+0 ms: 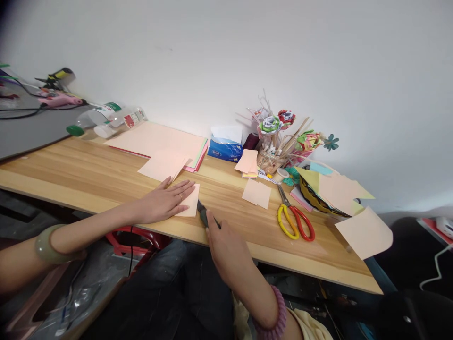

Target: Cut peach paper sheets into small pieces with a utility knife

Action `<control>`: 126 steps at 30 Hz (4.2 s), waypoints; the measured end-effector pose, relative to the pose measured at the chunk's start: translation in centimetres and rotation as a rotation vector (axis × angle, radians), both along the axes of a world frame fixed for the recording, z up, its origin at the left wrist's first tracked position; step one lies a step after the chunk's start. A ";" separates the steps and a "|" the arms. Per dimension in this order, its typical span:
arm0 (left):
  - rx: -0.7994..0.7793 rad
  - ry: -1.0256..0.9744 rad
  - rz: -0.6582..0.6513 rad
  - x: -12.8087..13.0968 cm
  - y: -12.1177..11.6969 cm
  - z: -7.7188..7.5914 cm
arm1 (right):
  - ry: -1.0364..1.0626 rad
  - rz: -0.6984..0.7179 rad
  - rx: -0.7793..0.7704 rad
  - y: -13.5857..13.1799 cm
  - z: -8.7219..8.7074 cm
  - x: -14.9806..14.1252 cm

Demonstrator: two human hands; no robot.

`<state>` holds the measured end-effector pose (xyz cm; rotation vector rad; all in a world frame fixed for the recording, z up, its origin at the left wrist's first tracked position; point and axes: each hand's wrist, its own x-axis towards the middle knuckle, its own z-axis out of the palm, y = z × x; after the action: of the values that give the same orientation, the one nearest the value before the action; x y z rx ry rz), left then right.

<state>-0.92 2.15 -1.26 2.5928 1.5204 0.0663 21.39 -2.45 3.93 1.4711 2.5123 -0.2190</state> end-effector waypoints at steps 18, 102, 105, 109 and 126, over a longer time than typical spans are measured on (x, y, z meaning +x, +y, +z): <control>-0.005 0.003 0.001 0.1 -0.1 0.1 | 0.062 -0.040 -0.028 2.4 0.0 -1.3; 0.264 -0.037 0.076 -9.1 -2.2 -1.0 | 0.193 0.215 0.614 5.0 -2.5 3.6; 0.232 -0.012 0.107 -9.4 -2.9 -0.4 | 0.233 0.342 0.537 3.3 -2.7 0.8; 0.275 -0.095 0.085 -9.5 -4.8 -0.6 | 0.323 0.410 0.409 1.8 -3.2 -2.0; 0.569 -0.660 0.692 -13.5 -10.7 -2.2 | 0.468 0.362 0.236 4.4 -2.7 -9.7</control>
<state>-14.39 -8.50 -3.51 1.8392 2.1822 1.4253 11.74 1.97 1.28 1.0999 3.2249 -0.2315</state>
